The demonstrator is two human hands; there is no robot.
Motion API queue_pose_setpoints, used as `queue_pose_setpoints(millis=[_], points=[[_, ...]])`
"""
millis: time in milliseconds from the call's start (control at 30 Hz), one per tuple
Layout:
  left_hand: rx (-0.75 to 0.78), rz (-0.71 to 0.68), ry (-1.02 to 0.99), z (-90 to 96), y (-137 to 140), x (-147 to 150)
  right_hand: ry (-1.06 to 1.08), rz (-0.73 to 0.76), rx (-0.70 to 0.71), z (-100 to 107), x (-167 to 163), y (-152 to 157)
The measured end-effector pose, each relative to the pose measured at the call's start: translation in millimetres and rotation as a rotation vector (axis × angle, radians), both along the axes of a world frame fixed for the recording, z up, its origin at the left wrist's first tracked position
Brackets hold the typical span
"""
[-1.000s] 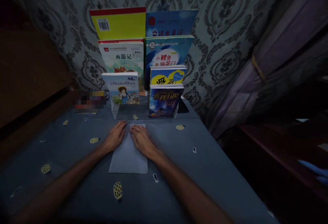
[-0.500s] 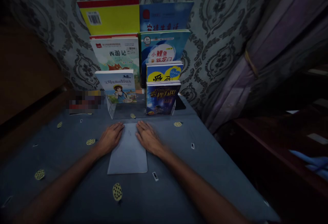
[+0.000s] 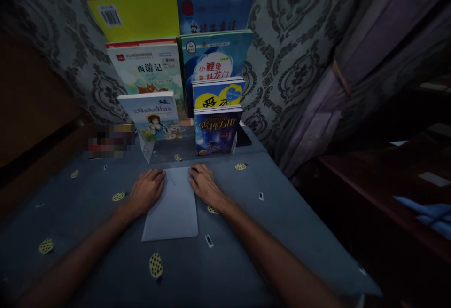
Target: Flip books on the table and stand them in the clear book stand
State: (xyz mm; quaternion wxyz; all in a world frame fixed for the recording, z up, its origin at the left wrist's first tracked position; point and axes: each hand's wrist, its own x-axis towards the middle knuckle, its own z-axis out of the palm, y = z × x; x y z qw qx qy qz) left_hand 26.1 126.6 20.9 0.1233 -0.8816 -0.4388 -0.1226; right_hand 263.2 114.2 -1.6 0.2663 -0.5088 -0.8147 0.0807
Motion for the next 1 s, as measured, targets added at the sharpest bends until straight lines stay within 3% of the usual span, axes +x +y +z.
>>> queue_pose_setpoints(millis=[200,400,667,1000], points=[[-0.092,-0.156,-0.004,3.0,5.4,8.4,0.065,0.023,-0.012,1.0,4.0,4.6],[-0.154,-0.285,-0.026,-1.2,15.2,30.8,0.281,0.040,-0.049,-5.4,10.6,7.3],[-0.170,-0.372,-0.070,-5.0,27.5,54.3,0.426,0.027,-0.134,-15.4,18.6,12.3],[-0.176,-0.433,-0.147,-6.0,27.3,52.5,0.404,0.004,-0.085,-12.3,14.7,11.1]])
